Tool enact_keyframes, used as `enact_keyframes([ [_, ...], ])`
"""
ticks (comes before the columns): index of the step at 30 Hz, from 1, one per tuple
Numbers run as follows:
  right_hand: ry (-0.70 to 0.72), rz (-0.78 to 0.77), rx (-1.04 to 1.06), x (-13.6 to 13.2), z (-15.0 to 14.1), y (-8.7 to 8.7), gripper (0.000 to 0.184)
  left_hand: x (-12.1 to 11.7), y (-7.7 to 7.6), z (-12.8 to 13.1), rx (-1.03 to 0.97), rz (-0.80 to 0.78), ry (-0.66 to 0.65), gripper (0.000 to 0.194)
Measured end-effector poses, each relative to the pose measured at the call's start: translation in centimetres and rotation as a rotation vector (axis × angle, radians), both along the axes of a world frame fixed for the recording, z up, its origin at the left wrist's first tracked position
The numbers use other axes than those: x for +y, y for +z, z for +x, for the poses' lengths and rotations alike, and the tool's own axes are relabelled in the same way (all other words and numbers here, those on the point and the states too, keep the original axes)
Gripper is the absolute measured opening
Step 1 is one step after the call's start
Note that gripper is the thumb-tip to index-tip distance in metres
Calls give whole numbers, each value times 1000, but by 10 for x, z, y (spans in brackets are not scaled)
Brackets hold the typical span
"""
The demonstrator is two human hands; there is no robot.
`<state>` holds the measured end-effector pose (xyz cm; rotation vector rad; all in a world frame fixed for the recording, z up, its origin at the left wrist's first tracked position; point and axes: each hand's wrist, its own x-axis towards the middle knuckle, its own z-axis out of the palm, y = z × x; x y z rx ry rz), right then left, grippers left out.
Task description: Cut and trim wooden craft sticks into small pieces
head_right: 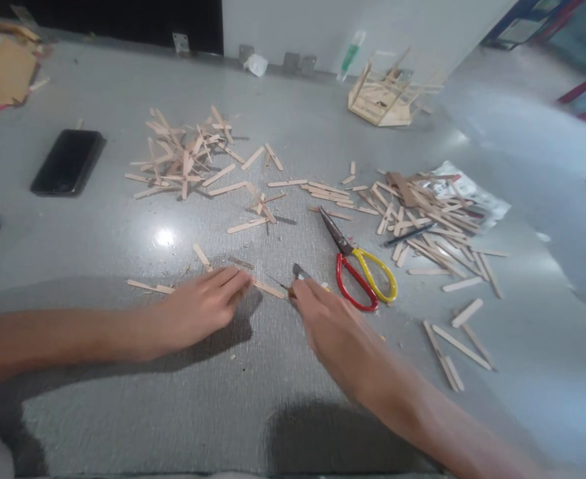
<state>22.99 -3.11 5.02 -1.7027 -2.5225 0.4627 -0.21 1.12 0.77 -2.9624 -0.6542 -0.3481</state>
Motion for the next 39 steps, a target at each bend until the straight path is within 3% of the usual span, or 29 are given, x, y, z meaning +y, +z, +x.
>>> enact_keyframes([
  [2, -50, 23, 97, 0, 3, 3, 24, -1, 0, 0, 11, 10, 0, 19],
  [5, -260, 37, 246, 4, 4, 2, 25, -1, 0, 0, 5, 8, -4, 19],
  [7, -359, -54, 383, 7, 3, -1, 22, -1, 0, 0, 13, 9, -10, 17],
  [12, -364, -508, 887, 11, 4, -9, 31, -2, 3, 1, 44, 9, -10, 14],
  [18, -365, -579, 987, 13, 6, -18, 44, -2, 1, 1, 75, 6, 0, 13],
  [22, -371, -546, 982, 10, -1, -23, 48, -2, 0, 1, 102, 2, -2, 14],
  [29, -311, -351, 980, 2, -6, -39, 47, -3, 1, 1, 121, 23, 1, 16],
  [34, -324, -179, 1029, -6, -11, -52, 60, -3, 2, 1, 128, 28, 9, 17],
  [39, -289, -138, 1063, -9, -16, -44, 56, -2, -1, 0, 85, 30, 0, 16],
])
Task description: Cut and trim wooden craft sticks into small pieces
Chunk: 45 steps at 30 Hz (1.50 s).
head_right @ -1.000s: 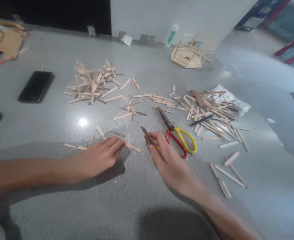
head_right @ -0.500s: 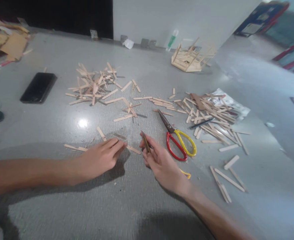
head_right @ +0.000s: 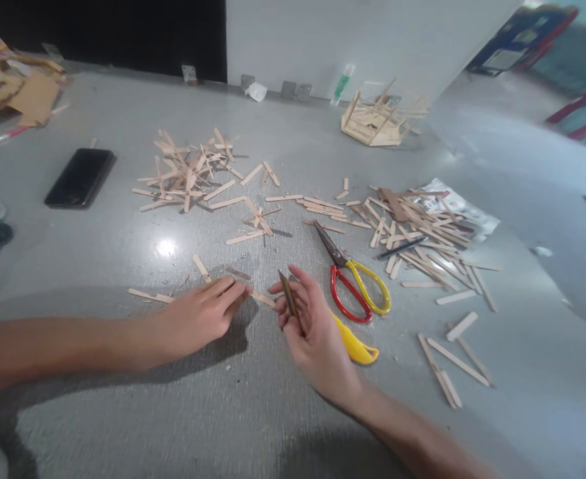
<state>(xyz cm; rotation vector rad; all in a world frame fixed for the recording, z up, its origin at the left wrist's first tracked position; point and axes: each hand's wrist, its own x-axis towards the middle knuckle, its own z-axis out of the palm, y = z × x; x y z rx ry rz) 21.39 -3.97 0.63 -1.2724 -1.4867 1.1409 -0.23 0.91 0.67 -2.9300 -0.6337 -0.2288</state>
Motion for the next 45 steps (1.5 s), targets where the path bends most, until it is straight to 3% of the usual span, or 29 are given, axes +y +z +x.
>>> enact_keyframes([
  [3, -23, -25, -123, 3, 6, 12, 40, 0, 0, 0, -30, -16, 4, 15],
  [6, -27, 32, -489, 7, 15, 23, 20, -1, 0, 0, -53, -48, 27, 21],
  [11, 154, 359, -1135, 12, 10, 37, 23, -3, -11, 0, -148, -167, 95, 23],
  [16, 356, 448, -1475, 18, -8, 43, 22, -4, -14, 1, -163, -197, 109, 20],
  [22, 409, 506, -1552, 21, -10, 39, 21, 0, -1, 2, -73, -56, 42, 23],
  [38, 367, 561, -1544, 21, -10, 37, 22, 0, -2, 1, -30, -47, 24, 26],
  [45, 410, 565, -1643, 20, -14, 40, 22, 1, -6, 2, -95, -154, 57, 26],
])
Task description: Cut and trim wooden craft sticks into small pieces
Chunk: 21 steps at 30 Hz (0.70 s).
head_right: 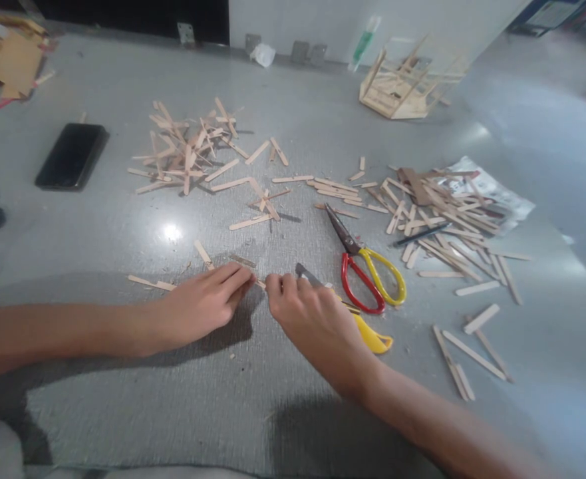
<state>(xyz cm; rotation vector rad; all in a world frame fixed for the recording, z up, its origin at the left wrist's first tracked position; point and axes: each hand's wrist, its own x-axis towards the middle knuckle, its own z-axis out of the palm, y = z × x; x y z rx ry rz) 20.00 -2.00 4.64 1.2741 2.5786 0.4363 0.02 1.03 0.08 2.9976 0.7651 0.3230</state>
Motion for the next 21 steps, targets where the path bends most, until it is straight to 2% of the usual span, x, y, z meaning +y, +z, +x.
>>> enact_keyframes([
  [4, 40, -16, -128, 6, -2, 4, 24, 2, 7, 0, 6, -44, -28, 21],
  [9, 158, -88, -201, 17, -2, 10, 29, 7, 12, -1, 49, 90, -103, 20],
  [15, 132, -188, -228, 20, -3, 12, 30, 6, 11, 0, 68, 128, -95, 17],
  [21, 116, -187, -195, 18, -2, 9, 26, 4, 16, 0, 140, 126, -88, 15],
])
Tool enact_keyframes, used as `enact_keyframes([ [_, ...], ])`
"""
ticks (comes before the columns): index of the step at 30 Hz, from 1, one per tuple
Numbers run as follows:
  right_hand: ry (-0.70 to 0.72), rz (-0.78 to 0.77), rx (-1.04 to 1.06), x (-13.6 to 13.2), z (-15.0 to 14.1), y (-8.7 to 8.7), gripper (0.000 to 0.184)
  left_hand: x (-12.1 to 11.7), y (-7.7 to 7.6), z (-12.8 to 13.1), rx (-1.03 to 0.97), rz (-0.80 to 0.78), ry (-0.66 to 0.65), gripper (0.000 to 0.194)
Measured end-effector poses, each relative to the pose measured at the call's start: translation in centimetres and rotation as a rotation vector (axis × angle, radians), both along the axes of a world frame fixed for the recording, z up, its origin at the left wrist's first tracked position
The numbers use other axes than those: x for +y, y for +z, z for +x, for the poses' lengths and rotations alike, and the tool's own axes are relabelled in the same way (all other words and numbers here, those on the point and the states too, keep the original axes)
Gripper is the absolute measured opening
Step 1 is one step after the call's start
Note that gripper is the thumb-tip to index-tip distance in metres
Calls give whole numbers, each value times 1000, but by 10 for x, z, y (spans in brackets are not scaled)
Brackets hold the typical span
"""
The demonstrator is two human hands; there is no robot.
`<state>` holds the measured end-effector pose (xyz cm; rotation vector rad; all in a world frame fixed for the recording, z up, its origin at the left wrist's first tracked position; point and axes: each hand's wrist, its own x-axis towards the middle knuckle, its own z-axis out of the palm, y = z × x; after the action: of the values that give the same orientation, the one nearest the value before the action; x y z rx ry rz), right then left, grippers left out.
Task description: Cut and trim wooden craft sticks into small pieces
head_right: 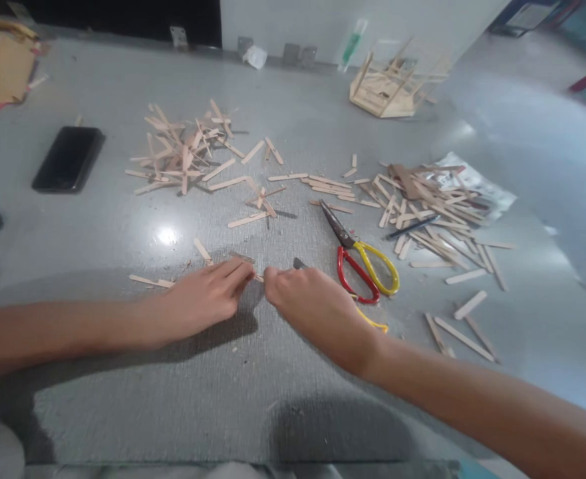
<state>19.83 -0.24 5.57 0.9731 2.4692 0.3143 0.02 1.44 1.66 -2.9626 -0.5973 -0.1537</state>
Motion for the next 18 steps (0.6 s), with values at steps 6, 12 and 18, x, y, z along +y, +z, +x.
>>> enact_keyframes([
  [6, -6, 27, 35, -3, 3, -5, 26, -2, -8, -1, -77, -15, 23, 17],
  [12, -41, -2, 61, -5, 6, -6, 27, -3, -10, -1, -129, -30, 36, 16],
  [18, -90, -32, 108, -8, 10, -9, 31, -3, -4, -1, -70, -16, 20, 13],
])
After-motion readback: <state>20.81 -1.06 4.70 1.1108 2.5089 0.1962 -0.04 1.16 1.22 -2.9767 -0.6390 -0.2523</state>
